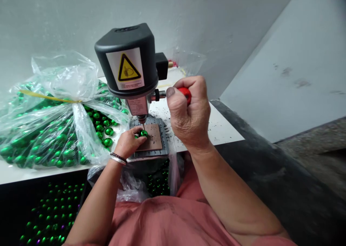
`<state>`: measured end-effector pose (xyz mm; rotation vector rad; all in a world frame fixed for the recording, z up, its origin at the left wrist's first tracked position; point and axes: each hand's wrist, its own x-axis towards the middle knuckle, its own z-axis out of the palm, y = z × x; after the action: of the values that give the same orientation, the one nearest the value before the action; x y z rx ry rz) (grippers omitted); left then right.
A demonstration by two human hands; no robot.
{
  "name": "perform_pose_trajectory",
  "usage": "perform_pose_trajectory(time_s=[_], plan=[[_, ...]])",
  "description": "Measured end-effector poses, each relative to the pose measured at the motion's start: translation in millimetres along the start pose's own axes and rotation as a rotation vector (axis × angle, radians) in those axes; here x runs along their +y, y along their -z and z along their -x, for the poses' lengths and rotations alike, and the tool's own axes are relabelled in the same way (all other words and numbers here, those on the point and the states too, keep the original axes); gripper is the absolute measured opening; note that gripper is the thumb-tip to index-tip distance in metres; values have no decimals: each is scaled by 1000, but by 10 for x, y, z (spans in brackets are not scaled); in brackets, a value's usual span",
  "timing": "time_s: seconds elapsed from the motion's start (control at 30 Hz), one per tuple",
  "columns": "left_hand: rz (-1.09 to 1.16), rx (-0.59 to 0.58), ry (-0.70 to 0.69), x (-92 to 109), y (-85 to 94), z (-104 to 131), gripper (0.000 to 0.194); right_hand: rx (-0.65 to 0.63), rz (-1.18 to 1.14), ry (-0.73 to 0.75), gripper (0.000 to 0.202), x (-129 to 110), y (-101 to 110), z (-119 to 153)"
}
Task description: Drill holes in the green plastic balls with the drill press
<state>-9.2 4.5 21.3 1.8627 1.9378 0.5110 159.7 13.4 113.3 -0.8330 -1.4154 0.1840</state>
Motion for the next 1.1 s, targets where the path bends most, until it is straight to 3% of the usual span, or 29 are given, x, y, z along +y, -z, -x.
perform_pose_trajectory(time_s=[0.33,0.87,1.1], plan=[[88,-40,-3,31,-17,-88,42,-29,20,10,12,-13,40,-16],[13,-26,-31,24,-59,-97,38,-16,210,165,2,135,56,300],[68,-30,-32,32,-55,-76,39,60,236,181,1,237,-7,430]])
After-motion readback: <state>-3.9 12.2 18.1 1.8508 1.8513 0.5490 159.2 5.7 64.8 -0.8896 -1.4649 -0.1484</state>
